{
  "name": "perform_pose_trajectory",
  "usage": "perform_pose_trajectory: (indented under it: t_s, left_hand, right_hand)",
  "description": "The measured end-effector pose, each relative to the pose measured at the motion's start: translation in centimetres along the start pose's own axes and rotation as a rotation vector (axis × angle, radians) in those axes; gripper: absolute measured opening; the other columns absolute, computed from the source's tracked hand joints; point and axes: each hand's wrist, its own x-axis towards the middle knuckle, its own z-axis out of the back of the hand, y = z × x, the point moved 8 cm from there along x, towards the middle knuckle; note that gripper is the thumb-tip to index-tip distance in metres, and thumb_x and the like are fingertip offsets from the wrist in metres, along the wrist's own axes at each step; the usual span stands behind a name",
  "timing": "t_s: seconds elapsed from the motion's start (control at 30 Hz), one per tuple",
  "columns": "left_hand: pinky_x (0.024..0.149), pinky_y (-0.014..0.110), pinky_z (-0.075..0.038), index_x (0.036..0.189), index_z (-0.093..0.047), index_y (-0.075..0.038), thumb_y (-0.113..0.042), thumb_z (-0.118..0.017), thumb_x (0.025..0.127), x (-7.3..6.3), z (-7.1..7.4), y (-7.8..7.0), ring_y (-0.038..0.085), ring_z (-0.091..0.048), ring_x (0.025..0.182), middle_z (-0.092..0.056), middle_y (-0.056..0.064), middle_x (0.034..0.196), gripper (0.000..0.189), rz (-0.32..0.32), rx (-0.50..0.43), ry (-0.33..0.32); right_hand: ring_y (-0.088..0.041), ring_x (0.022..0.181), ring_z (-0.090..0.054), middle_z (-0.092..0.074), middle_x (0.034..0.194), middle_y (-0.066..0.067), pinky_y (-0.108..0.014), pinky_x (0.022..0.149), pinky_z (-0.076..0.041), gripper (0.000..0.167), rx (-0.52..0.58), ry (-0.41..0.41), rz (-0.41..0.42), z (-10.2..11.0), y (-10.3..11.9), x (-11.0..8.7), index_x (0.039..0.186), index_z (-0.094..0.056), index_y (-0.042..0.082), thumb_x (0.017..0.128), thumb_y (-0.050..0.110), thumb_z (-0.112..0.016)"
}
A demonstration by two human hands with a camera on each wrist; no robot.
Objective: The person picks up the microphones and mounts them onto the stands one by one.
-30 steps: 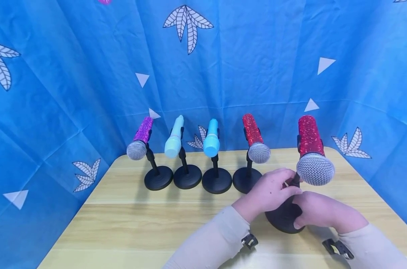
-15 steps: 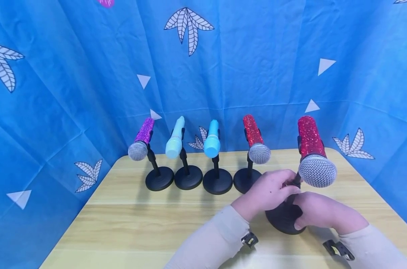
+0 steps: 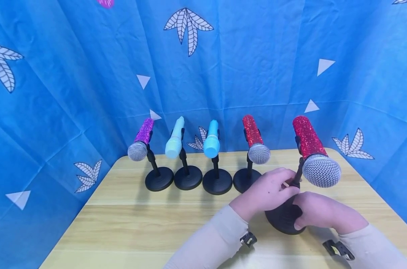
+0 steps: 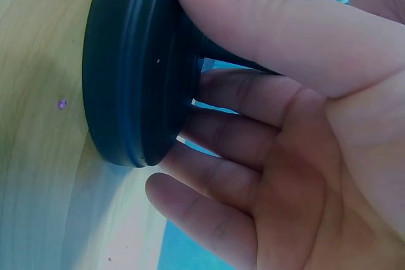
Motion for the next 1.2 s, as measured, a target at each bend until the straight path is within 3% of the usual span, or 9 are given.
perform_pose_trajectory:
  t_s: [0.17, 0.37, 0.57, 0.77, 0.9, 1.2]
  left_hand:
    - [0.092, 0.010, -0.042, 0.128, -0.063, -0.020, -0.022, -0.059, 0.104, -0.07, -0.03, -0.06, -0.007, -0.058, 0.107, -0.063, -0.013, 0.124, 0.025, -0.013, -0.012, 0.059]
    - [0.094, 0.010, -0.040, 0.125, -0.066, -0.024, -0.032, -0.063, 0.101, -0.07, 0.27, -0.26, -0.008, -0.054, 0.107, -0.064, -0.016, 0.118, 0.025, -0.009, 0.080, 0.016]
    - [0.088, 0.008, -0.040, 0.119, -0.068, -0.022, -0.036, -0.064, 0.101, -0.18, 0.36, -0.35, -0.007, -0.052, 0.100, -0.060, -0.014, 0.109, 0.023, -0.028, 0.107, -0.041]
    - [0.093, 0.009, -0.039, 0.119, -0.063, -0.018, -0.027, -0.056, 0.105, -0.17, 0.07, -0.39, -0.003, -0.052, 0.105, -0.060, -0.010, 0.115, 0.018, -0.053, 0.146, 0.014]
    - [0.090, 0.008, -0.039, 0.114, -0.062, -0.018, -0.022, -0.056, 0.105, -0.16, 0.03, -0.46, -0.003, -0.051, 0.098, -0.059, -0.011, 0.106, 0.012, -0.066, 0.154, 0.044]
    - [0.089, 0.008, -0.039, 0.120, -0.069, -0.023, -0.035, -0.062, 0.102, -0.22, 0.22, -0.29, -0.006, -0.052, 0.099, -0.061, -0.014, 0.108, 0.022, -0.041, 0.156, 0.004]
  right_hand:
    - [-0.004, 0.074, -0.059, -0.069, 0.087, 0.010, -0.035, 0.073, -0.053, 0.040, -0.008, 0.001, 0.013, 0.05, 0.03, 0.05, 0.095, -0.070, 0.011, 0.059, 0.014, -0.087]
    - [-0.004, 0.072, -0.056, -0.067, 0.084, 0.011, -0.035, 0.072, -0.052, 0.037, -0.031, -0.002, -0.021, -0.05, -0.23, 0.12, 0.091, -0.069, 0.012, 0.059, 0.017, -0.087]
    - [-0.005, 0.072, -0.055, -0.065, 0.084, 0.010, -0.035, 0.072, -0.053, 0.037, -0.055, -0.004, -0.025, -0.08, -0.34, 0.08, 0.089, -0.067, 0.011, 0.060, 0.020, -0.088]
    - [-0.004, 0.078, -0.059, -0.067, 0.090, 0.010, -0.038, 0.078, -0.054, 0.042, -0.062, -0.023, 0.004, 0.05, -0.30, 0.02, 0.094, -0.069, 0.013, 0.058, 0.021, -0.088]
    - [-0.003, 0.078, -0.059, -0.067, 0.090, 0.011, -0.038, 0.078, -0.054, 0.042, -0.079, -0.033, 0.031, 0.11, -0.21, 0.03, 0.095, -0.069, 0.014, 0.058, 0.023, -0.088]
    - [-0.004, 0.075, -0.058, -0.065, 0.086, 0.011, -0.038, 0.075, -0.054, 0.037, -0.038, -0.025, 0.027, -0.13, -0.32, -0.07, 0.089, -0.068, 0.014, 0.060, 0.024, -0.088]
